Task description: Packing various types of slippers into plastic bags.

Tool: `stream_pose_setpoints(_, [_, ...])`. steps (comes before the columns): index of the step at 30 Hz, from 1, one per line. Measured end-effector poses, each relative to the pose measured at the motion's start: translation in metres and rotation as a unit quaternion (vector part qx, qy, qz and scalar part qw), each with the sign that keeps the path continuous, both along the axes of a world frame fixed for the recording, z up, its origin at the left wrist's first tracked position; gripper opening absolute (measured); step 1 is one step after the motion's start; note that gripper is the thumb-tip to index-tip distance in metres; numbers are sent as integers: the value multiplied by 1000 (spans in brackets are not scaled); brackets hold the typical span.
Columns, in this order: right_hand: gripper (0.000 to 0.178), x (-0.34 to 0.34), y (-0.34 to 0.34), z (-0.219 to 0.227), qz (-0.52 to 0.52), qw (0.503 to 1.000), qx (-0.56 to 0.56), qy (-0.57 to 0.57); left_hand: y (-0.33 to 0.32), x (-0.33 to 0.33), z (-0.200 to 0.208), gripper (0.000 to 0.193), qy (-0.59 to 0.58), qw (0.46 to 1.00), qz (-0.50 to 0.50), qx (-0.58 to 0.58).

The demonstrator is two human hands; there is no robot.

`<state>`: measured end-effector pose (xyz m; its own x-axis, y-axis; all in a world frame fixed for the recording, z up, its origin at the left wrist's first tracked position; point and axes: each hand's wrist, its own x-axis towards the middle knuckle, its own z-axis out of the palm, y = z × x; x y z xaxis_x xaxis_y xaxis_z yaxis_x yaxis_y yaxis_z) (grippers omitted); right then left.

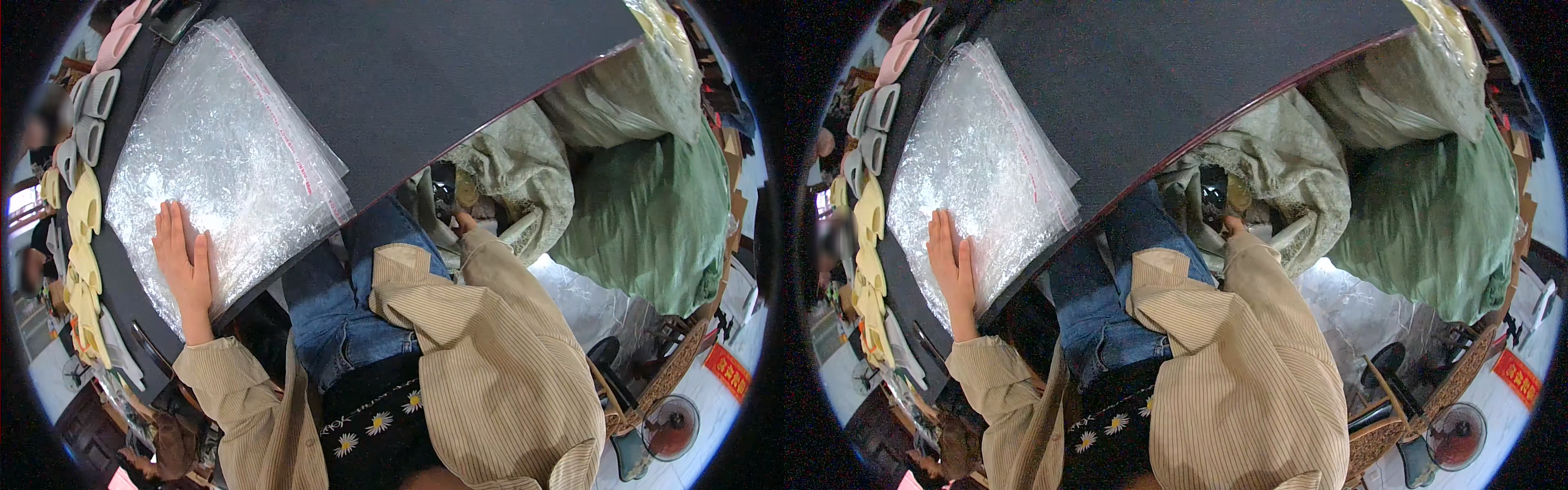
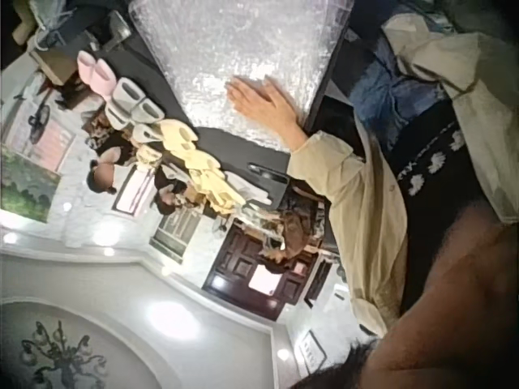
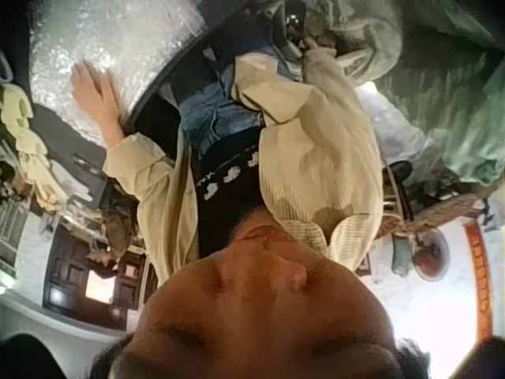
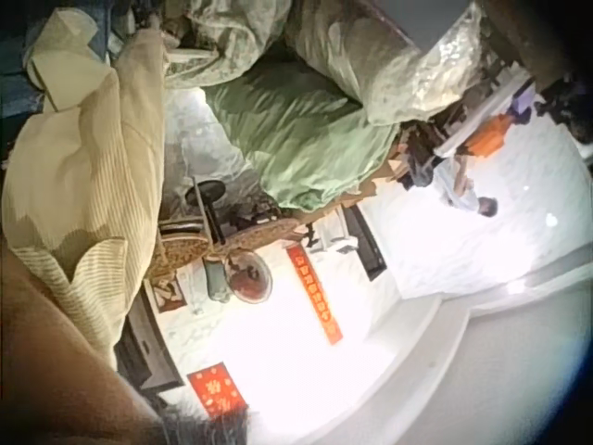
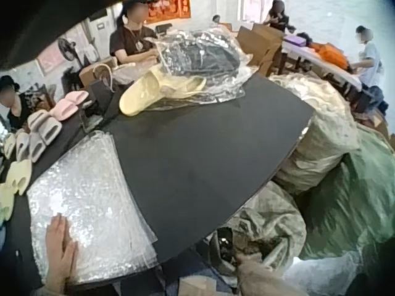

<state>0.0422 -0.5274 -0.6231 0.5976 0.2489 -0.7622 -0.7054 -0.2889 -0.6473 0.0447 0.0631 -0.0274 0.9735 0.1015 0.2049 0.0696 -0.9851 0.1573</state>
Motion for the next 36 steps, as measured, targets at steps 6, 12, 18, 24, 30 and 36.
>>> stream_pose_setpoints(6, [39,-25,111,-4,291,928,-122,-196,-10,4,23,58,43,998,6,42])
stream_pose_setpoints(12, [33,-9,121,48,-98,969,-58,218,-6,-5,22,59,51,998,12,26])
stream_pose_setpoints(18, [26,2,173,122,-181,970,115,110,0,-14,30,60,58,997,29,49])
stream_pose_setpoints(24, [34,18,112,107,-277,957,-16,-89,-10,5,10,60,32,999,4,3])
stream_pose_setpoints(30, [39,20,22,235,-234,964,-48,-119,-4,-1,9,59,25,999,16,23])
stream_pose_setpoints(36, [51,1,-64,450,-51,992,-14,-118,6,-12,13,59,-7,999,42,33])
